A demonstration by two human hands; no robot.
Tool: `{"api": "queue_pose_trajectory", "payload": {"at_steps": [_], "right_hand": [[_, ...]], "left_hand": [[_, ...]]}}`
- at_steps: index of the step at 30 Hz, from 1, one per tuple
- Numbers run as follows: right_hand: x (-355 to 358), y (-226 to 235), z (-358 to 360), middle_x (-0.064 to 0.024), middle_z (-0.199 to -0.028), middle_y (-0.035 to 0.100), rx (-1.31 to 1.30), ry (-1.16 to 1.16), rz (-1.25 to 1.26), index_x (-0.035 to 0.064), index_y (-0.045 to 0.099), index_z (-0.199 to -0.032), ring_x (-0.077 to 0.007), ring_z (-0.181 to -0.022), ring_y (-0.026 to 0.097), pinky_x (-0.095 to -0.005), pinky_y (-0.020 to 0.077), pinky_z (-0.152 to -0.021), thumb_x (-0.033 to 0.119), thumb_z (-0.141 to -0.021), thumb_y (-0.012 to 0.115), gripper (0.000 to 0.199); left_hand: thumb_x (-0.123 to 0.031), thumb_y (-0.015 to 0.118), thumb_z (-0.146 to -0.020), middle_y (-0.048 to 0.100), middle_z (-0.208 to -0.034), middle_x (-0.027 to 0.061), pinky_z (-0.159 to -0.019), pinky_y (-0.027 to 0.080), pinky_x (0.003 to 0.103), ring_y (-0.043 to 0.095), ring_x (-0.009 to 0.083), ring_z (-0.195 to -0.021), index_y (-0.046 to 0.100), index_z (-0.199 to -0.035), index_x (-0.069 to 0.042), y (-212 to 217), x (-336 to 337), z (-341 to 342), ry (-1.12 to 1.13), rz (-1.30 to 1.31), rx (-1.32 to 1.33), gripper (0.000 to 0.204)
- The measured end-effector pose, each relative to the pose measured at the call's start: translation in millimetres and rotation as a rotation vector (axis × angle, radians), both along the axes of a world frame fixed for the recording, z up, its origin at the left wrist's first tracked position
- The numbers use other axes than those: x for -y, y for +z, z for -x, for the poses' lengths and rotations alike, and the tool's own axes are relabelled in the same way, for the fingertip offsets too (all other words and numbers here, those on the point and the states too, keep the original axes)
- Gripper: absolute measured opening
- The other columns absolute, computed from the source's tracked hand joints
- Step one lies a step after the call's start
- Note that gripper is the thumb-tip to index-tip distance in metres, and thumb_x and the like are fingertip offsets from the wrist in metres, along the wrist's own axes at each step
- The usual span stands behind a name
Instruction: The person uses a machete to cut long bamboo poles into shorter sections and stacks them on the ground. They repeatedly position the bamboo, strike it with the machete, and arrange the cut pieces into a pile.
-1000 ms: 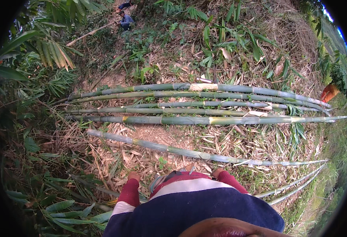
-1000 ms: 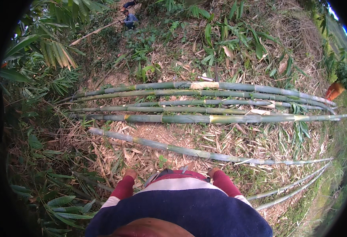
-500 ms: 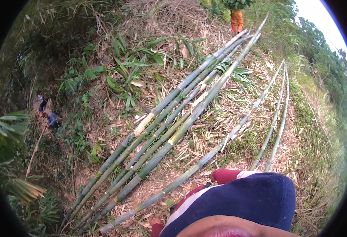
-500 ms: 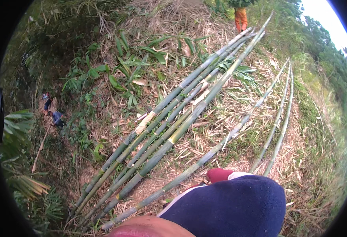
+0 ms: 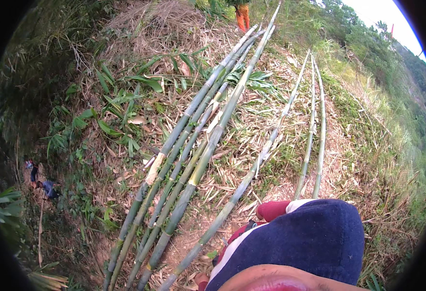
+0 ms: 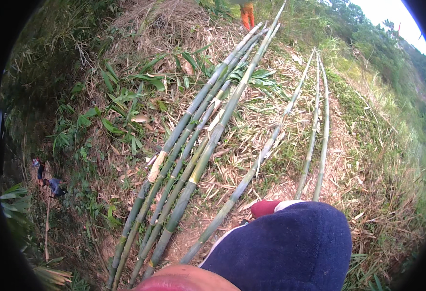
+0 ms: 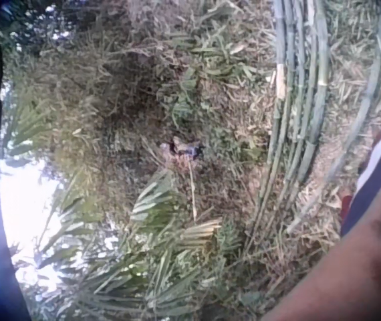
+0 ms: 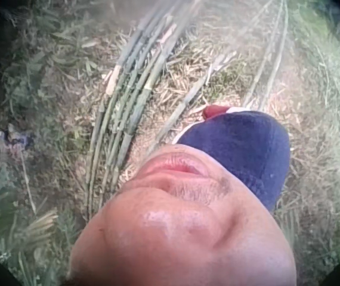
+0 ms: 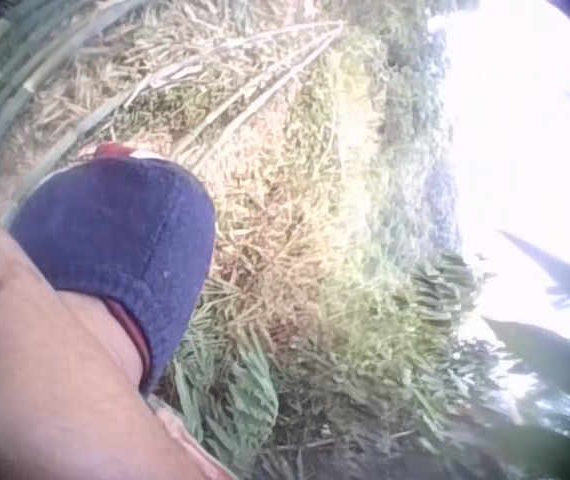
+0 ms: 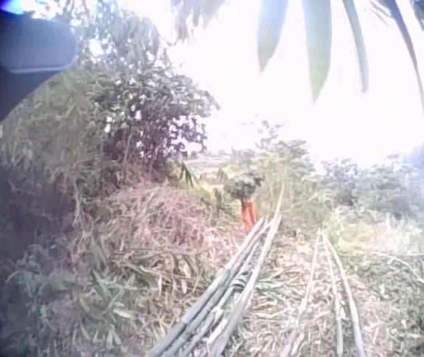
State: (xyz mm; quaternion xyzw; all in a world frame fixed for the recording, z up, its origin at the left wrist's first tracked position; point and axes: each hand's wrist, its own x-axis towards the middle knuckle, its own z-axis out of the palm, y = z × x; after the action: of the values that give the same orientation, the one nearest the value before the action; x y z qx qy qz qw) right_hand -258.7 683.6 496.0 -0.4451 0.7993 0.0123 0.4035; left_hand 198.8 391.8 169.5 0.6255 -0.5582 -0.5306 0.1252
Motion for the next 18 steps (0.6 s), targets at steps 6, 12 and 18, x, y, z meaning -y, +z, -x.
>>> {"api": "queue_pose_trajectory", "payload": {"at_steps": [6, 12, 18], "right_hand": [[-5.3, 11.3, 1.1, -0.0162, -0.106, 0.07, -0.001, 0.004, 0.005, 0.0087, 0.07, -0.113, -0.0364, -0.101, 0.067, -0.0468, 0.0531, -0.083, 0.035, -0.078, 0.066, 0.044], [-6.3, 22.8, -5.7, -0.0156, -0.105, 0.07, -0.001, 0.004, 0.033, 0.0102, 0.07, -0.113, -0.0361, -0.101, 0.067, -0.0469, 0.0531, -0.083, 0.033, -0.077, 0.068, 0.043], [3.7, 21.7, -6.6, -0.0149, -0.104, 0.071, 0.003, 0.036, 0.04, 0.0118, 0.07, -0.113, -0.0358, -0.101, 0.067, -0.047, 0.0531, -0.082, 0.031, -0.076, 0.069, 0.041]], "left_hand": [[-0.002, 0.067, -0.077, 0.066, -0.089, 0.0134, -0.076, 0.055, 0.039, 0.065, 0.0263, -0.081, 0.061, -0.106, 0.001, 7.1, -13.5, 21.0, 0.01, -0.05, 0.019, 0.03], [-0.004, 0.065, -0.081, 0.064, -0.091, 0.0121, -0.076, 0.053, 0.036, 0.064, 0.0236, -0.082, 0.054, -0.117, 0.0, 15.5, -15.3, 43.3, 0.052, -0.071, 0.005, 0.037], [-0.005, 0.063, -0.086, 0.062, -0.093, 0.0108, -0.076, 0.052, 0.033, 0.062, 0.0209, -0.084, 0.047, -0.127, -0.001, 47.2, -15.3, 52.3, 0.167, -0.094, -0.127, 0.044]]}}
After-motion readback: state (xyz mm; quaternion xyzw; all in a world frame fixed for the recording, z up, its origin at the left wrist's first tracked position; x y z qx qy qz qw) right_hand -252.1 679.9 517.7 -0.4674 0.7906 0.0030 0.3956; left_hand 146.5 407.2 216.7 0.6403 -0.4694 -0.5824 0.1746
